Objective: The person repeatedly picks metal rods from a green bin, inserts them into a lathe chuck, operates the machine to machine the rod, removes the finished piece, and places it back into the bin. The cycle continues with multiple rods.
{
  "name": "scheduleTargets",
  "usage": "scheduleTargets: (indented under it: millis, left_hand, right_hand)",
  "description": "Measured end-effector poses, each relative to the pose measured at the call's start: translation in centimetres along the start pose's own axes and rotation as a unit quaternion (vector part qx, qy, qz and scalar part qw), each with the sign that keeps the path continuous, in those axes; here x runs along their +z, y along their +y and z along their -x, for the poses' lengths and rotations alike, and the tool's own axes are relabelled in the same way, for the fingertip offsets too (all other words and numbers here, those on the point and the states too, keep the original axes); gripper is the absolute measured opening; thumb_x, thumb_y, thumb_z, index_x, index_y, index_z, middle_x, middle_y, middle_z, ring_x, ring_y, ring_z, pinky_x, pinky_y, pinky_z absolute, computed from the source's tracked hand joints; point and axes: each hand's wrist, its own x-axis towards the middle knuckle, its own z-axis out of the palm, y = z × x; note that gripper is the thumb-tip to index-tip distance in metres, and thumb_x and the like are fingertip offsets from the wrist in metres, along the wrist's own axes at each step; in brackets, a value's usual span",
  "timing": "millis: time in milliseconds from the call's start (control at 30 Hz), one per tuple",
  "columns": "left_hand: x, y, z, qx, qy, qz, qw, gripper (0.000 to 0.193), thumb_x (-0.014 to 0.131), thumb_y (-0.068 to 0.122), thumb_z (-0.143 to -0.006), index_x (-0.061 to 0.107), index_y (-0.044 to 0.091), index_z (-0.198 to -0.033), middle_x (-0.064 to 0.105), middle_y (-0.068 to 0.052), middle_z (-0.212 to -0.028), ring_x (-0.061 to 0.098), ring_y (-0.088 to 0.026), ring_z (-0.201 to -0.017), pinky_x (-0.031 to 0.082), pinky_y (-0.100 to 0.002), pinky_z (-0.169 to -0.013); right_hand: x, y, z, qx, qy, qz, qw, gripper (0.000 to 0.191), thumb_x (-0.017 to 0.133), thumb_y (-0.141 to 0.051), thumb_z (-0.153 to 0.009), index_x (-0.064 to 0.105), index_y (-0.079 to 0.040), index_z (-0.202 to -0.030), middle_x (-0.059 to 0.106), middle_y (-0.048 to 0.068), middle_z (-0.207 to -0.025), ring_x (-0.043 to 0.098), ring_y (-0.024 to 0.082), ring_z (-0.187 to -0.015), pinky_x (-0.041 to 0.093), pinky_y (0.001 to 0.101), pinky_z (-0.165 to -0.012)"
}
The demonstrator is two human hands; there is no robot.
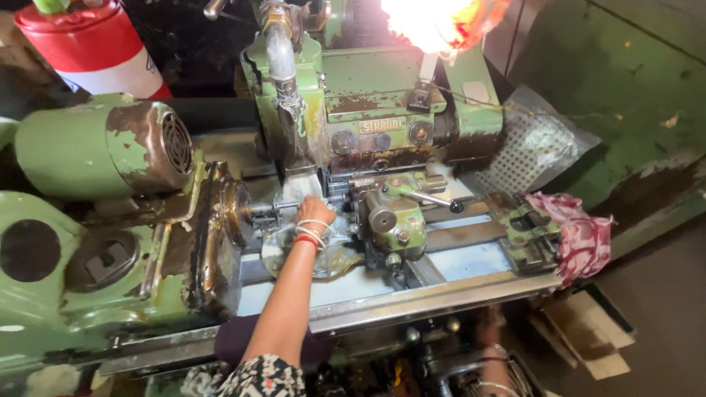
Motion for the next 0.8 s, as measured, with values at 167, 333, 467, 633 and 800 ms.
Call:
scheduleTargets:
  millis: [167,333,467,633,800]
  left_hand:
    - [-10.4,-5.2,8.9,0.166,0.107,0.095,0.976,0.064,0.088,0.040,-0.075,0.056,-0.003,-0.110,0.071,-0.022,-0.087,0.071,-0.038,-0.082,0.057,-0.046,-0.075]
    - [-18.1,-22.2,22.0,0.059,0.237,0.295,0.924,0.037,0.072,0.015,-0.095,0.057,0.002,-0.126,0.072,-0.008,-0.106,0.070,-0.015,-0.084,0.057,-0.025,-0.064]
    - [-15.8,-36.3,28.9,0.007,0.476,0.519,0.710,0.033,0.063,0.030,-0.115,0.049,0.010,-0.138,0.058,-0.003,-0.081,0.049,-0.006,-0.067,0.039,-0.017,-0.060]
    - [-9.1,-43.3,35.2,-0.046,0.405,0.249,0.878,0.029,0.072,0.021,-0.105,0.058,0.001,-0.120,0.064,-0.013,-0.109,0.064,-0.023,-0.096,0.056,-0.037,-0.084]
    - [-6.8,-40.4,38.9,0.052,0.389,0.044,0.919,0.040,0.080,0.029,-0.088,0.069,0.008,-0.120,0.074,-0.015,-0.109,0.071,-0.035,-0.093,0.057,-0.042,-0.081]
  right_hand:
    - [-3.3,2.9,-0.2,0.006,0.040,0.012,0.999,0.033,0.054,-0.022,-0.103,0.066,-0.005,-0.128,0.069,0.033,-0.115,0.066,0.047,-0.104,0.054,0.0553,-0.087]
    - [-0.8,2.7,5.3,0.027,-0.238,0.048,0.970,0.025,0.064,-0.018,-0.090,0.074,-0.005,-0.110,0.079,0.021,-0.103,0.075,0.031,-0.093,0.059,0.0448,-0.087]
    - [2.2,-2.6,12.8,-0.203,-0.485,-0.162,0.835,0.027,0.072,-0.022,-0.091,0.070,-0.007,-0.113,0.074,0.009,-0.110,0.068,0.018,-0.106,0.054,0.0333,-0.093]
    - [9.1,-13.0,21.9,-0.271,-0.622,-0.062,0.732,0.034,0.044,-0.036,-0.108,0.054,-0.005,-0.100,0.059,0.005,-0.083,0.057,0.018,-0.077,0.051,0.0355,-0.074]
    - [19.3,-21.6,33.5,0.012,-0.698,-0.177,0.694,0.027,0.043,-0.040,-0.110,0.055,-0.018,-0.101,0.042,-0.001,-0.069,0.038,0.010,-0.047,0.030,0.0263,-0.039]
